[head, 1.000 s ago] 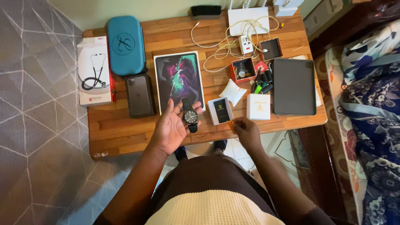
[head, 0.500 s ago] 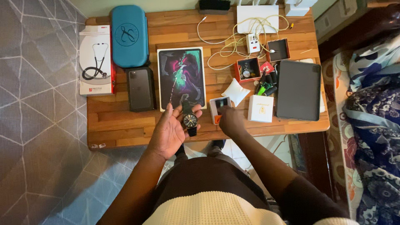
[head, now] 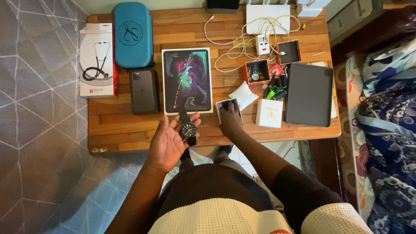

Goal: The person stands at a small wooden table and unboxes a new phone, lifting the lid and flipping through the included paperwork. They then handle a smartwatch, work on its orange strap, and finally pick up a boxed stethoscope from the table.

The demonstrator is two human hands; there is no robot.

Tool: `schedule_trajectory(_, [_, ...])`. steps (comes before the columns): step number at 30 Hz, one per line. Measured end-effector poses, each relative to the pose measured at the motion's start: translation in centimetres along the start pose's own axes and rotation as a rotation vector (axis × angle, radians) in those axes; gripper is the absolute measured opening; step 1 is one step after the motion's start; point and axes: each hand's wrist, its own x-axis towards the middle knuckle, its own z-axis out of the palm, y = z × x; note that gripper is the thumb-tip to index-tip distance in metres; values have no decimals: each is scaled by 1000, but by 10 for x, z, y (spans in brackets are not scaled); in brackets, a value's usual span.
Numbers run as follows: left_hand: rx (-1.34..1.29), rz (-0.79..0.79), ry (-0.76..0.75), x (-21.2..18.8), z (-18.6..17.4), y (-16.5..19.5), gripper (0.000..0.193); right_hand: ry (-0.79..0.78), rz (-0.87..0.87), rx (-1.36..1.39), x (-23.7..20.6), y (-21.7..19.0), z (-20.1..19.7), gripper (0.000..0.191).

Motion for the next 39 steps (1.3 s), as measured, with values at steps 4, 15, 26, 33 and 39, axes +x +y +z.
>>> schedule_trajectory(4, [16, -3, 9, 3, -2, 1, 82, 136, -108, -25, 5, 6, 9, 74])
schedule_trajectory(15, [29, -14, -43, 9, -4, -2, 79, 62, -167, -206, 17, 9, 1, 56])
schedule_trajectory(26, [42, -18, -24, 3, -16, -5, 81, 71, -379, -561, 30, 12, 5, 59])
schedule_trajectory(33, [10, -20, -38, 2, -23, -9, 81, -64, -148, -336, 21, 10, -8, 53])
schedule_trajectory(39, [-36, -22, -45, 4, -28, -13, 82, -133, -86, -529, 32, 13, -8, 55])
